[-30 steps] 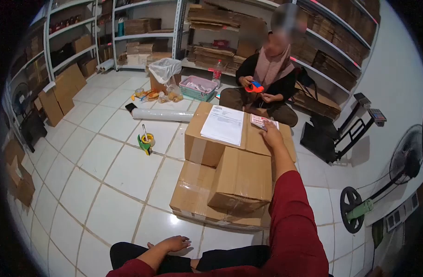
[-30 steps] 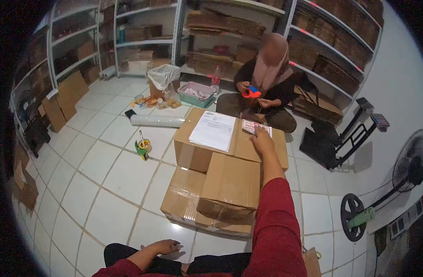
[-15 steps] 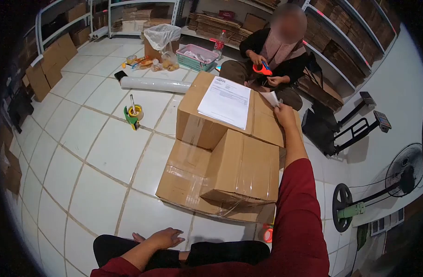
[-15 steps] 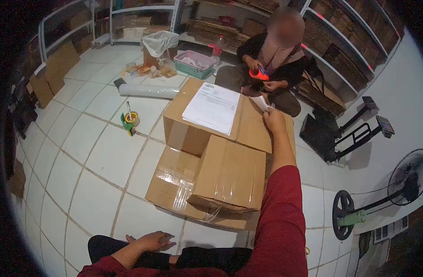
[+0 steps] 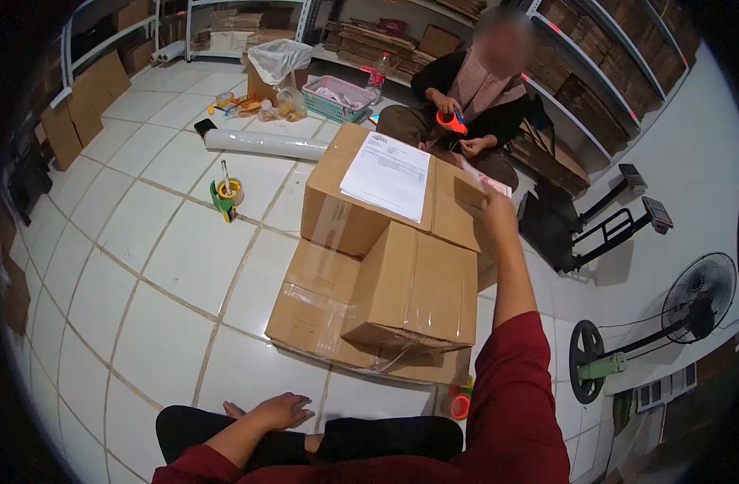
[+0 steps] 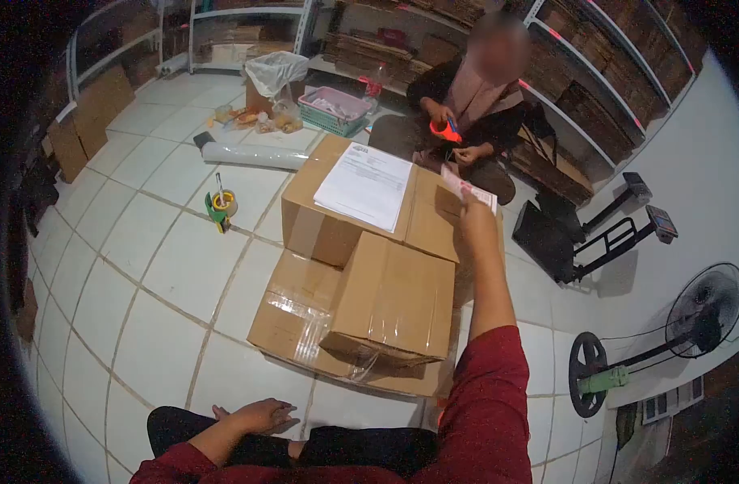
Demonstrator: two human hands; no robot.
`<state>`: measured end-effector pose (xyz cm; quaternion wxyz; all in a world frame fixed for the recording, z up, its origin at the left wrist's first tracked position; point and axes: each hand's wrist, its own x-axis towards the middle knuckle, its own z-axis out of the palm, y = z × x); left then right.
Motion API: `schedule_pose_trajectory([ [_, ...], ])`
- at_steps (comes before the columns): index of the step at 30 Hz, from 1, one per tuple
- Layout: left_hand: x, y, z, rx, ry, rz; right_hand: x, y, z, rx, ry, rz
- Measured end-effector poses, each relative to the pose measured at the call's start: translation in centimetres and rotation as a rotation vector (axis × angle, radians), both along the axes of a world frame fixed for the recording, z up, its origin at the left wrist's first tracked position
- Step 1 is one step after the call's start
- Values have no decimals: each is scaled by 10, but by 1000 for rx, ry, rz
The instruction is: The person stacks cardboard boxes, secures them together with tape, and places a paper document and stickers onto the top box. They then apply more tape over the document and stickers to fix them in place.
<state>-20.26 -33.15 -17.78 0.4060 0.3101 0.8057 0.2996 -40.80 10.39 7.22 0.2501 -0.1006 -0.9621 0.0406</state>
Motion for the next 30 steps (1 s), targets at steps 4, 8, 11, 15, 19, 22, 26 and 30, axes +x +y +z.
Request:
schedule_pose_trajectory([
  [4, -4, 1, 20, -64, -58, 22, -1, 5, -17, 43, 10, 50],
  [8, -6, 1, 25, -51, -22, 55, -3, 6, -13, 4, 131, 127],
  [11, -7, 2, 28, -55, -34, 75, 6, -8, -3, -30, 203, 150],
  [15, -11, 3, 42, -13, -83, 87, 66, -71, 37, -200, 120, 49],
  [19, -12, 12, 52, 487, -662, 445, 150, -141, 6, -24, 255, 541],
  [22, -3, 29, 115, 1227, -1322, 588, 220, -192, -23, -24, 109, 807],
  [26, 5, 44, 118, 880, -1040, 713, 293, -213, -90, -98, -150, 732],
  [30, 30, 73, 123, 624, -933, 828, 353, -152, -97, -564, -133, 539],
])
